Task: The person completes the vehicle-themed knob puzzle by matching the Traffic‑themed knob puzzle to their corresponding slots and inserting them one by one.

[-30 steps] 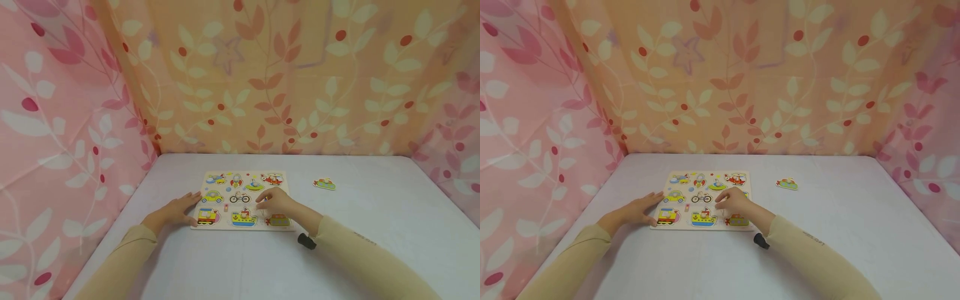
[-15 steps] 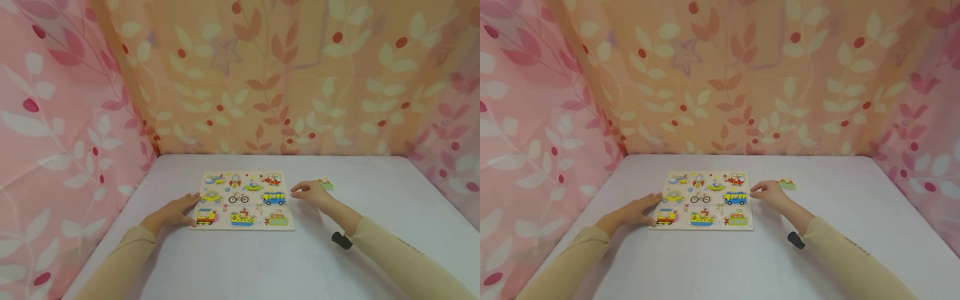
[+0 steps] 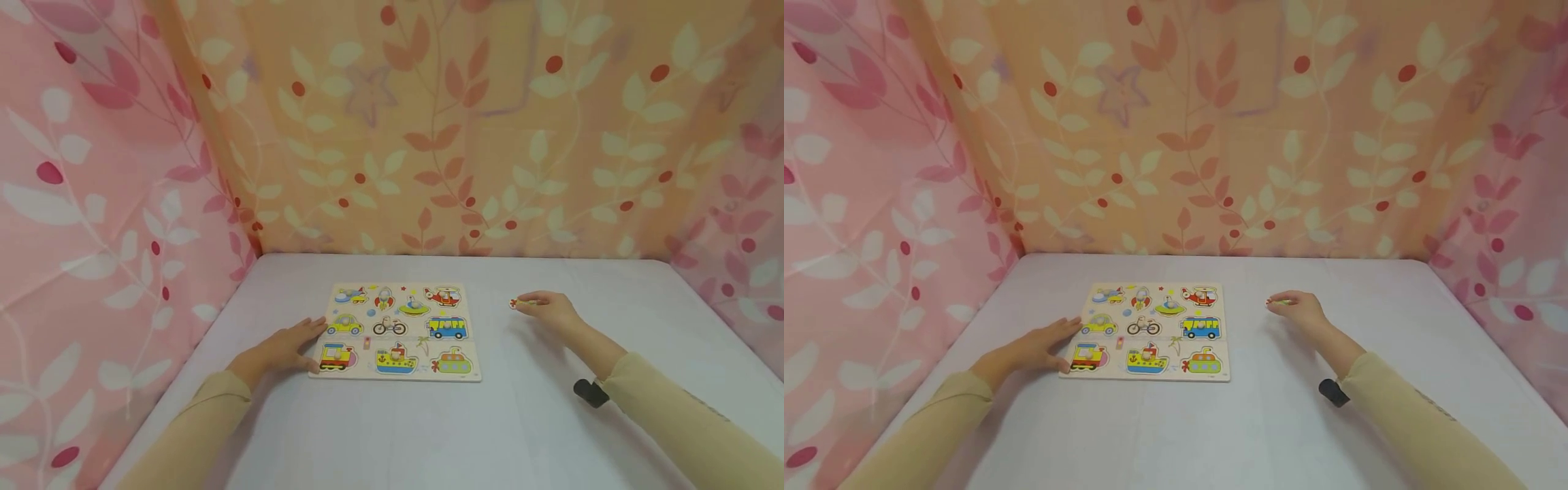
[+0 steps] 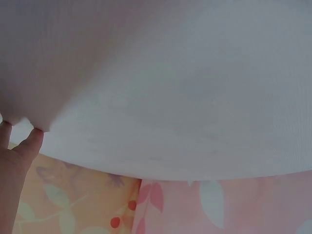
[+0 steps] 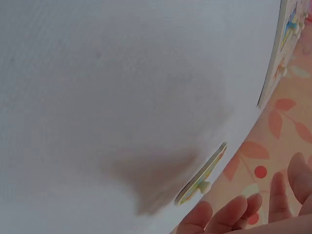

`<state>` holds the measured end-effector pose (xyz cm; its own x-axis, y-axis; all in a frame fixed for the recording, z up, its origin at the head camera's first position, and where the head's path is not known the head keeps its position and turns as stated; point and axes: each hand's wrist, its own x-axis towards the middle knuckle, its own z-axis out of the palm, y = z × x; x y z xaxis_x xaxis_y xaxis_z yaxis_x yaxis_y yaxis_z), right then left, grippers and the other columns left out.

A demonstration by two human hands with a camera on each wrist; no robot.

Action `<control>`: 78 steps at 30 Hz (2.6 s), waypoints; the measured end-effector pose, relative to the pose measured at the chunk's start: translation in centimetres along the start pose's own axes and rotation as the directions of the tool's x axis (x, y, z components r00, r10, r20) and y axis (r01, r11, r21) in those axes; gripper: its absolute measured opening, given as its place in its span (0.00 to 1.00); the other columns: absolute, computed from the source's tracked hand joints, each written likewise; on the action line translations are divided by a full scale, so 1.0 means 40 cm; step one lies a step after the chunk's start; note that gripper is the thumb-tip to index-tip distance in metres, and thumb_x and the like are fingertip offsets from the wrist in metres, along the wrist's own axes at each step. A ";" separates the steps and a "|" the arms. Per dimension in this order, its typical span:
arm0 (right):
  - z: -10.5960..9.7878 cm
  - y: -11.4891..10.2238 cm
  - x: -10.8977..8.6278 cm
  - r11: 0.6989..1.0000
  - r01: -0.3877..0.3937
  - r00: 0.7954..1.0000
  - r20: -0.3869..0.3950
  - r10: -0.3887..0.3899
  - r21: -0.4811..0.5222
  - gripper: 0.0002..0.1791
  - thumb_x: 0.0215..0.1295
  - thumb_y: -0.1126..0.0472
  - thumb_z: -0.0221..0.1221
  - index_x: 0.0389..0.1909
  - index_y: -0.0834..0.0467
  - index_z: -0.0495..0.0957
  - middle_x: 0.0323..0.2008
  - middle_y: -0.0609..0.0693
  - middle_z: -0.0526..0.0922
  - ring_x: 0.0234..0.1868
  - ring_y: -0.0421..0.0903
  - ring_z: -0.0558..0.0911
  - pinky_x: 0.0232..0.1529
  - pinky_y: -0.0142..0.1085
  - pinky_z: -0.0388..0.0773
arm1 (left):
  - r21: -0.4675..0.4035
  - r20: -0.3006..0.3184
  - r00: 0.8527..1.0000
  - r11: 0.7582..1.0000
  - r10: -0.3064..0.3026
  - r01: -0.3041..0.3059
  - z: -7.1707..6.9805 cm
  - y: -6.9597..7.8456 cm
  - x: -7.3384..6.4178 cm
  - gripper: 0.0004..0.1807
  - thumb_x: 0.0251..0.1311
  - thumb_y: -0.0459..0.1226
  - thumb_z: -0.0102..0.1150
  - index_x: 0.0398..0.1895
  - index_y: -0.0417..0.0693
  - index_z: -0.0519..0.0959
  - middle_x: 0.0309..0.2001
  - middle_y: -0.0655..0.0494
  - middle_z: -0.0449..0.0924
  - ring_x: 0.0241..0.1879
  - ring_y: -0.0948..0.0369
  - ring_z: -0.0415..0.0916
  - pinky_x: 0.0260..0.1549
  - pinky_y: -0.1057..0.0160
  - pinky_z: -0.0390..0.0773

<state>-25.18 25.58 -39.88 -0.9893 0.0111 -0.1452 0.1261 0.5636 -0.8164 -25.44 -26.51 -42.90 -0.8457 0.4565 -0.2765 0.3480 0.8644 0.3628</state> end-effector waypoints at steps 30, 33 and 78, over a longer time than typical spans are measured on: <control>-0.073 0.097 0.135 0.990 -0.138 0.979 0.149 0.137 -0.001 0.29 0.66 0.59 0.60 0.63 0.70 0.67 0.69 0.73 0.55 0.69 0.69 0.52 0.67 0.56 0.55 | -0.010 0.003 1.000 1.000 -0.004 0.004 -0.005 0.012 0.002 0.54 0.48 0.56 0.70 0.75 0.47 0.57 0.76 0.50 0.49 0.74 0.43 0.40 0.64 0.32 0.46; -0.068 0.098 0.144 0.984 -0.179 0.976 0.128 0.177 0.002 0.28 0.65 0.59 0.62 0.62 0.69 0.69 0.68 0.72 0.56 0.68 0.67 0.54 0.63 0.52 0.60 | -0.014 0.004 1.000 1.000 -0.015 0.015 -0.005 0.009 0.002 0.54 0.48 0.56 0.70 0.76 0.48 0.56 0.76 0.51 0.49 0.75 0.44 0.40 0.65 0.32 0.46; -0.037 0.032 0.048 0.980 -0.183 0.980 0.068 0.188 -0.074 0.22 0.60 0.55 0.68 0.50 0.66 0.81 0.57 0.68 0.71 0.54 0.60 0.67 0.51 0.48 0.67 | -0.033 -0.002 1.000 0.999 -0.015 0.015 0.003 0.004 -0.002 0.54 0.48 0.58 0.69 0.76 0.48 0.56 0.76 0.51 0.49 0.75 0.43 0.39 0.65 0.32 0.45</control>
<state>-27.02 27.56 -40.37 -0.9407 0.0610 -0.3337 0.2995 0.6112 -0.7326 -25.27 -26.36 -42.94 -0.8514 0.4432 -0.2805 0.3220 0.8638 0.3875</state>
